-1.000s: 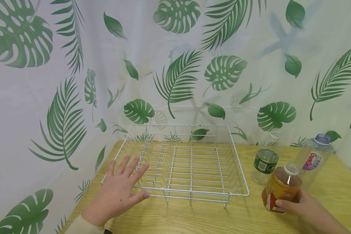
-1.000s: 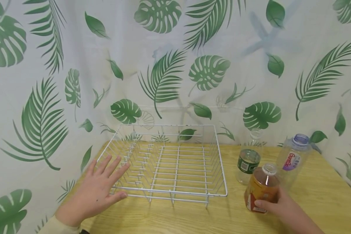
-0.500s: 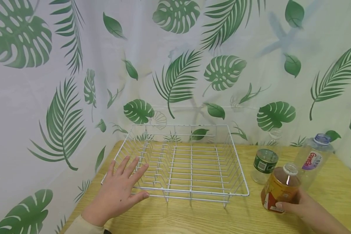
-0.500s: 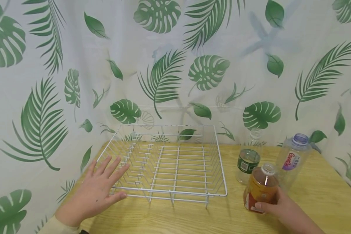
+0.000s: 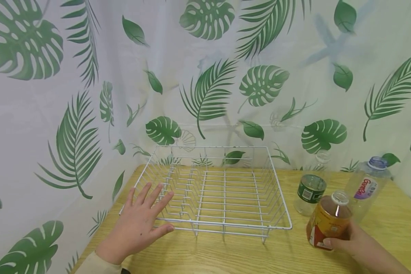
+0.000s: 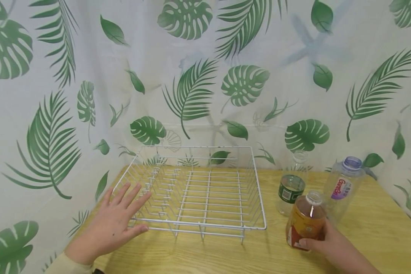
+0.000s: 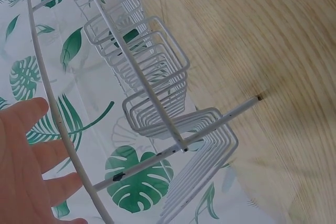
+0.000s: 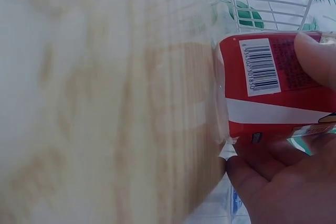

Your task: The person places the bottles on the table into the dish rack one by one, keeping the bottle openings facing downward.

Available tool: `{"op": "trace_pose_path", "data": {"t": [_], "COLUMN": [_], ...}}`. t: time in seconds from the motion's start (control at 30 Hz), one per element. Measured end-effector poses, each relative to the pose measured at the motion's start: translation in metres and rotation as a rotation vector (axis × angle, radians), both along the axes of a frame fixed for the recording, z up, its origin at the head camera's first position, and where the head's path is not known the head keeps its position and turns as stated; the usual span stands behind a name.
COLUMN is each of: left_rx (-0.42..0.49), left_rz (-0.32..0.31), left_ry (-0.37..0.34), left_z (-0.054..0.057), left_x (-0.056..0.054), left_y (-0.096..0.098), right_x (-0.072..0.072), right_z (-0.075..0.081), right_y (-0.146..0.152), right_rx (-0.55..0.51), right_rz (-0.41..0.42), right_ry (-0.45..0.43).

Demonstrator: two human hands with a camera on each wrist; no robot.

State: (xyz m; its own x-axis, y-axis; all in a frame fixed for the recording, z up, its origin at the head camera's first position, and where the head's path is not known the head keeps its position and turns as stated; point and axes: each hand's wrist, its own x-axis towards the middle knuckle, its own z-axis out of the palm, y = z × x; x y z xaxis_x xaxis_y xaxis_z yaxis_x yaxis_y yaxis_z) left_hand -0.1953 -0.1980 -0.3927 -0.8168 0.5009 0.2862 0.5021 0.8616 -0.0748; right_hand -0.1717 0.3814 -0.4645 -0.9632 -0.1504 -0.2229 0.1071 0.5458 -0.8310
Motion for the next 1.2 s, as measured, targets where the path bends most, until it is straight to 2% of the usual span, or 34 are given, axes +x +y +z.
{"op": "trace_pose_path", "data": {"t": [0.3,0.43,0.7,0.87,1.2], "left_rx": [0.009,0.021,0.046,0.086,0.098], "left_rz": [-0.017,-0.019,-0.008,-0.009,-0.024], "left_ry": [0.014,0.018,-0.015,-0.040,-0.050], "left_z": [-0.001,-0.001,-0.001,-0.002,-0.002], "left_x": [0.000,0.000,0.002,0.003,0.003], "left_y": [-0.003,-0.004,-0.007,-0.010,-0.010], "right_x": [0.002,0.003,0.003,0.002,0.007], "right_z": [0.005,0.006,0.006,0.008,0.022], "right_y": [-0.001,-0.002,-0.002,-0.003,-0.006], "right_rx": [-0.024,-0.017,0.004,0.005,0.098], "right_rz": [-0.035,-0.035,-0.014,-0.018,-0.025], "right_ry": [-0.052,-0.046,0.003,-0.021,0.010]}}
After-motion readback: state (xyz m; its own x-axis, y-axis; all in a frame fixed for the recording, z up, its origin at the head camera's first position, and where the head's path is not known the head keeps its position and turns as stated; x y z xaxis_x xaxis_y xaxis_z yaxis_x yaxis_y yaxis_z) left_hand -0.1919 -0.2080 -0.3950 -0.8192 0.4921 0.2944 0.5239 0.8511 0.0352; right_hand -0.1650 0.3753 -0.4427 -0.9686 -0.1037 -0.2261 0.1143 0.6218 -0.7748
